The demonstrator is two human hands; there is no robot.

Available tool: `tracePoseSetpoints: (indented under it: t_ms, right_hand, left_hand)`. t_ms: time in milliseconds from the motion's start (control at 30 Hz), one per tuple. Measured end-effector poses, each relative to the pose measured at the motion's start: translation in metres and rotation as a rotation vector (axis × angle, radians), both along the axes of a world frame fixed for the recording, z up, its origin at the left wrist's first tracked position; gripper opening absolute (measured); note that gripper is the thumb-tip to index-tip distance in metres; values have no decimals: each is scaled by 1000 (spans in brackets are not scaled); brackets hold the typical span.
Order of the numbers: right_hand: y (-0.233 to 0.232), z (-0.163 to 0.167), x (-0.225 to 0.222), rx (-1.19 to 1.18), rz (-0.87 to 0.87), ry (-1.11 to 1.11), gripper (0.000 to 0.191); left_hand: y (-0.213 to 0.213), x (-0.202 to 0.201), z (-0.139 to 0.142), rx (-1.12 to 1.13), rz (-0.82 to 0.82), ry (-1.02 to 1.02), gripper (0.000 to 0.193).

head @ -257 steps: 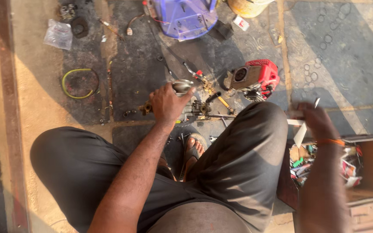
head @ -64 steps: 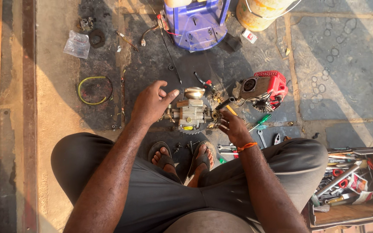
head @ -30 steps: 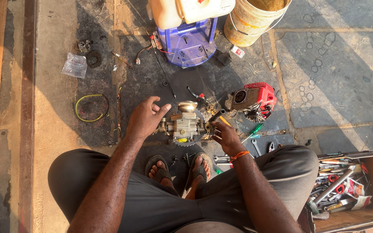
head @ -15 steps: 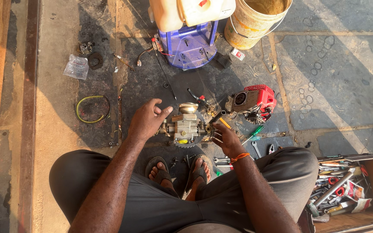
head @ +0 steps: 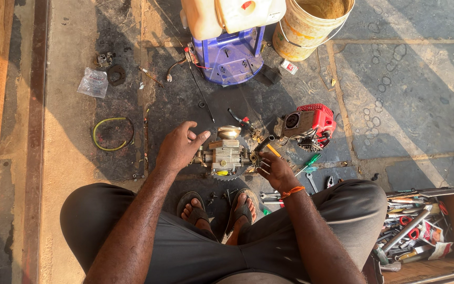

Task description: The person sits on the floor and assembles small engine parts, inserting a spring and washer into a carburetor-like component. They then use a T-handle wrench to tighten a bolt on the assembly.

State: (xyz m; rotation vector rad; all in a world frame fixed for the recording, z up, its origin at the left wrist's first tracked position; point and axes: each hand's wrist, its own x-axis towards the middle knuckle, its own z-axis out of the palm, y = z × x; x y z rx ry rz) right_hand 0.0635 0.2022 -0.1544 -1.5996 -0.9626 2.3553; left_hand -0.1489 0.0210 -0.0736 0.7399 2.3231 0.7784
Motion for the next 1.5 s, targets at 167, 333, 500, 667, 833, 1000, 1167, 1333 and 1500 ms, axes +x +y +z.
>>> tracePoseSetpoints:
  t_ms: [167, 333, 500, 667, 833, 1000, 1167, 1333, 1500]
  right_hand:
    - [0, 1, 1, 30, 18, -54, 19]
    - [-1, 4, 0, 20, 7, -13, 17]
    - [-3, 9, -1, 31, 22, -50, 19]
    - [-4, 11, -1, 51, 31, -70, 20]
    - [-3, 12, -2, 27, 1, 12, 20]
    - [-6, 16, -1, 107, 82, -19, 26]
    - [-5, 20, -1, 52, 42, 55, 18]
    - [-6, 24, -2, 107, 88, 6, 21]
    - [-6, 24, -2, 82, 59, 1, 19]
  left_hand:
    - [0, 0, 2, 1, 0, -4, 68]
    - [0, 0, 3, -3, -2, 3, 68]
    - [0, 1, 4, 10, -7, 8, 68]
    - [0, 0, 6, 18, -13, 8, 68]
    - [0, 1, 9, 12, -13, 12, 68]
    - [0, 2, 12, 34, -8, 27, 68]
    - [1, 2, 13, 18, -12, 34, 67]
    - [2, 2, 14, 5, -19, 31, 67]
    - [2, 2, 15, 15, -23, 21, 66]
